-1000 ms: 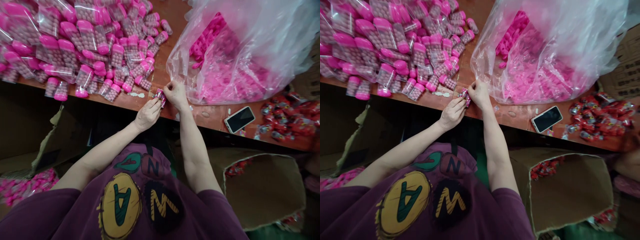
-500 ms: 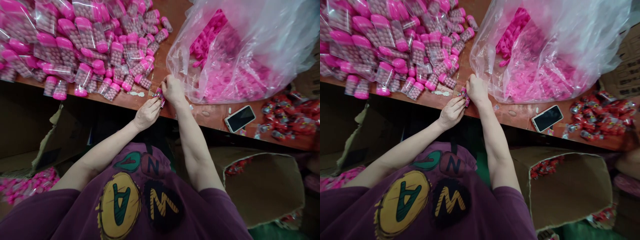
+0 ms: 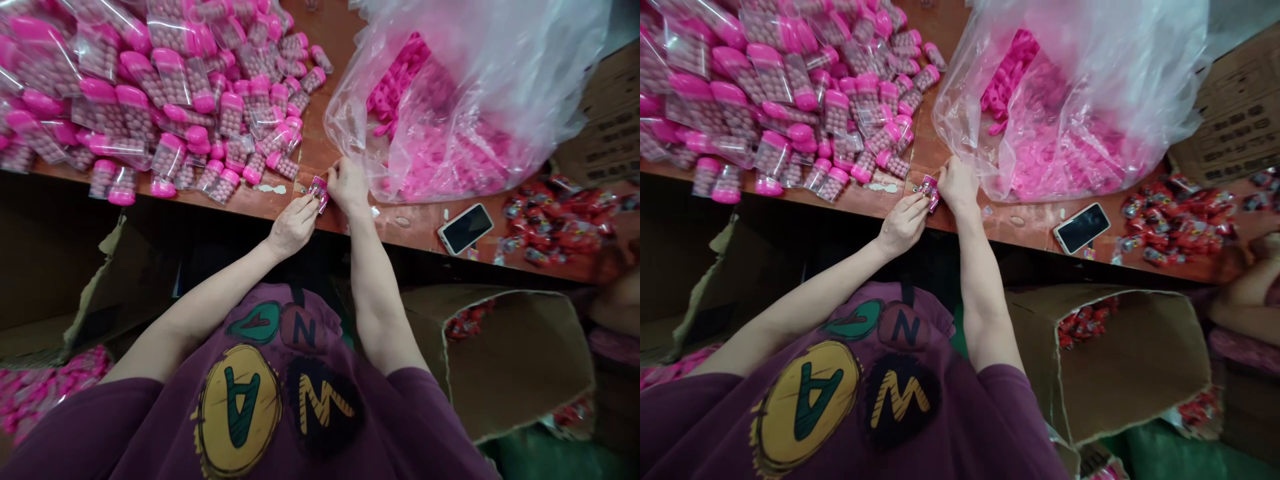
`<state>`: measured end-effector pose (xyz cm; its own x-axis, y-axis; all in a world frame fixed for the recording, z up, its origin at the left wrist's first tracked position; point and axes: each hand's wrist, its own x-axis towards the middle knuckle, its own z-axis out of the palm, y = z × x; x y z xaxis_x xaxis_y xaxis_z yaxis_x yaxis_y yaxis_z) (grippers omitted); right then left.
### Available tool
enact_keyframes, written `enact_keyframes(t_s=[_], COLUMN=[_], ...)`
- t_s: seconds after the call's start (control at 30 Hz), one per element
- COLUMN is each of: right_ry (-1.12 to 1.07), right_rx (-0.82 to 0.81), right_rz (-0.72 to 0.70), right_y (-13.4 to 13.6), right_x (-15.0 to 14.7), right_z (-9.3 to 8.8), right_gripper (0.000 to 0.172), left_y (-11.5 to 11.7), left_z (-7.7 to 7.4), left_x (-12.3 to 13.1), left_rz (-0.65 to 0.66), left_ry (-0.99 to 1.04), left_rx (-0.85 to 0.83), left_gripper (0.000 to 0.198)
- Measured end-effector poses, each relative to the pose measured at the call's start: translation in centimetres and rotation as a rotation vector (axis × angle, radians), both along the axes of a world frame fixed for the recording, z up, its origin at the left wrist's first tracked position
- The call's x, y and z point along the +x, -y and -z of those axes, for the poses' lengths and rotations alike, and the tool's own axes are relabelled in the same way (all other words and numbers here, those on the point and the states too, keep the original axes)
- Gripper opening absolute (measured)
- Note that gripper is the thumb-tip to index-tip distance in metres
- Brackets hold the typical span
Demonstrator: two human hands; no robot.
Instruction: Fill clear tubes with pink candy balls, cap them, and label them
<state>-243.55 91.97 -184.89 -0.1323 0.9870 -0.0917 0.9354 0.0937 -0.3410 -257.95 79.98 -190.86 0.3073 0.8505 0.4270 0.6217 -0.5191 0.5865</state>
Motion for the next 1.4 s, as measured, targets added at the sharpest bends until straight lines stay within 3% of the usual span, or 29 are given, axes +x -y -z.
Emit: enact_keyframes(t_s=[0.17,0.27,0.37,0.53,0.63,0.77,1.0,1.1,1.17,1.27,1.4], right_ry=[0.127,0.173,0.178,0.137,0.073,0.041,-0.26,-0.276,-0.223,-0.178,-0.347], right_rx=[0.06,0.056,0.056,0.061,0.022,-0.013,0.239,0.187,0.108,0.108,0.264], right_rz=[-0.121,-0.108,-0.045,0.171,0.189,0.163,0.238,0.257,0.191,0.098,0.17], right_y=[0.5,0.8,1.0,1.2,1.2,1.3,4.2,6.8,7.7,7.2,6.3], right_x=[0.1,-0.3,-0.8,-1.2,-0.8,0.0,1.7,1.4,0.6,-0.8,-2.2], right_z=[-0.9,-1.2,-1.1,-0.6,-0.6,-0.5,-0.1,-0.4,-0.5,-0.6,-1.3], right_gripper=[0.028,0.029,0.03,0.029,0.022,0.019,0.033,0.035,0.034,0.03,0.025], left_y=[-1.1,-2.1,-2.8,-3.0,-3.0,-3.0,-1.8,-0.5,0.3,1.2,2.0], left_z=[-1.7,-2.5,-2.4,-1.1,-1.0,-1.7,-2.6,-3.2,-3.8,-4.5,-4.4], left_x=[0.1,0.4,0.8,1.0,0.4,-0.8,-1.3,-1.6,-2.2,-3.3,-4.7], left_rz=[0.005,0.038,0.036,0.034,0.081,0.1,-0.075,-0.189,-0.273,-0.338,-0.374], left_ry=[-0.109,-0.215,-0.263,-0.097,0.039,0.022,0.105,0.183,0.196,0.176,0.139], left_rx=[0.019,0.004,-0.016,-0.045,-0.078,-0.036,0.097,0.171,0.197,0.214,0.295], left_gripper=[0.044,0.047,0.044,0.03,0.034,0.034,0.03,0.027,0.028,0.033,0.032])
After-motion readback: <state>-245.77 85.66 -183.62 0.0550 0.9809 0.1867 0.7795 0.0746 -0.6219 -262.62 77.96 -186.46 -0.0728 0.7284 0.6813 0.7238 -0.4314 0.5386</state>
